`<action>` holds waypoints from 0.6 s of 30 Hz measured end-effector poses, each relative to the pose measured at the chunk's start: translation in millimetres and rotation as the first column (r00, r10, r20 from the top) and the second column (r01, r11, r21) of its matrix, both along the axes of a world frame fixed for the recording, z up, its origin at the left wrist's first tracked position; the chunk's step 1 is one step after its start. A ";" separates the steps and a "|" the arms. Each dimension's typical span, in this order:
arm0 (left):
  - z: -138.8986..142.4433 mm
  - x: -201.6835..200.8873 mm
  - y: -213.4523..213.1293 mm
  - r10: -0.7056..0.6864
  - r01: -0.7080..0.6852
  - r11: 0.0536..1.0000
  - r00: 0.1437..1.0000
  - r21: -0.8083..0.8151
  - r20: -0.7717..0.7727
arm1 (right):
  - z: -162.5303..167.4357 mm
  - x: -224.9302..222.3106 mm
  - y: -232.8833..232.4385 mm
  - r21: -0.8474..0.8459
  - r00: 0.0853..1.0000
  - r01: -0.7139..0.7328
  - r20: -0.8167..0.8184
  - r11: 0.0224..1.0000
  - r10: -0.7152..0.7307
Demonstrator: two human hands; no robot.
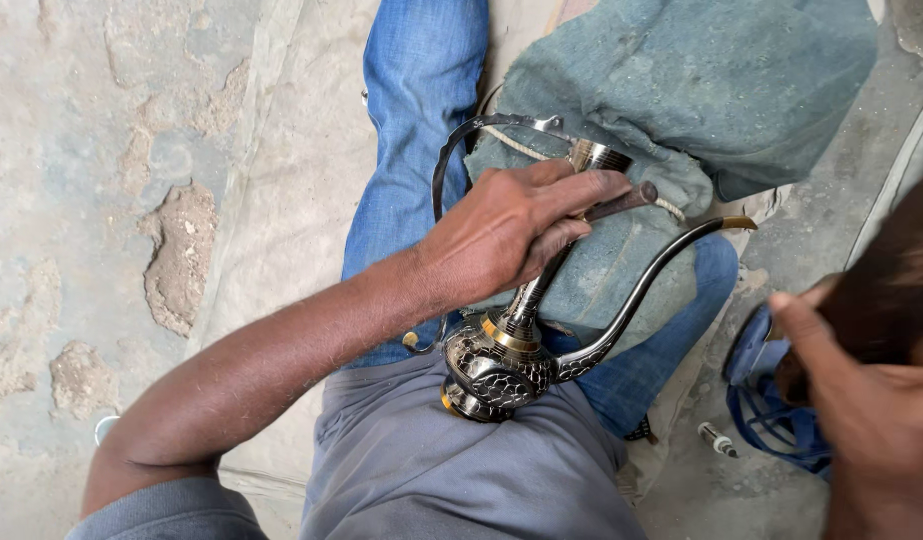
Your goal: The person sits on the ground and repeatedly hammers a decorative metal object using a wooden mallet and a metal punch. They rotate the object to work on different sections of the handle and body.
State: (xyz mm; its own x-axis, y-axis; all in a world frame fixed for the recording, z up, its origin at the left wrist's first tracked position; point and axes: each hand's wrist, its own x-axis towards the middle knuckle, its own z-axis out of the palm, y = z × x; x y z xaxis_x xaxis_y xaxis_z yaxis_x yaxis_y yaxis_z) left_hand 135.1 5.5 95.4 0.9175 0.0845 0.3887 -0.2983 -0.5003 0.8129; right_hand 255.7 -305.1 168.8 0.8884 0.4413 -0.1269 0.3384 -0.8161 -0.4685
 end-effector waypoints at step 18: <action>-36.3 -19.3 -28.0 0.280 -0.331 0.832 0.943 -0.445 -0.178 | -27.7 109.0 -18.0 -0.203 0.940 -0.336 -0.136 0.920 0.313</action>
State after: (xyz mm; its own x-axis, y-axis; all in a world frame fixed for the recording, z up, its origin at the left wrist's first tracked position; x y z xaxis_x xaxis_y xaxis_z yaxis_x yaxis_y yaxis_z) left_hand 115.7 -22.5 59.1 0.8466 0.5134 0.1406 -0.0968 -0.1113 0.9891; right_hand 364.7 -323.1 141.1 0.6789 0.6542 -0.3333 0.5634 -0.7553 -0.3349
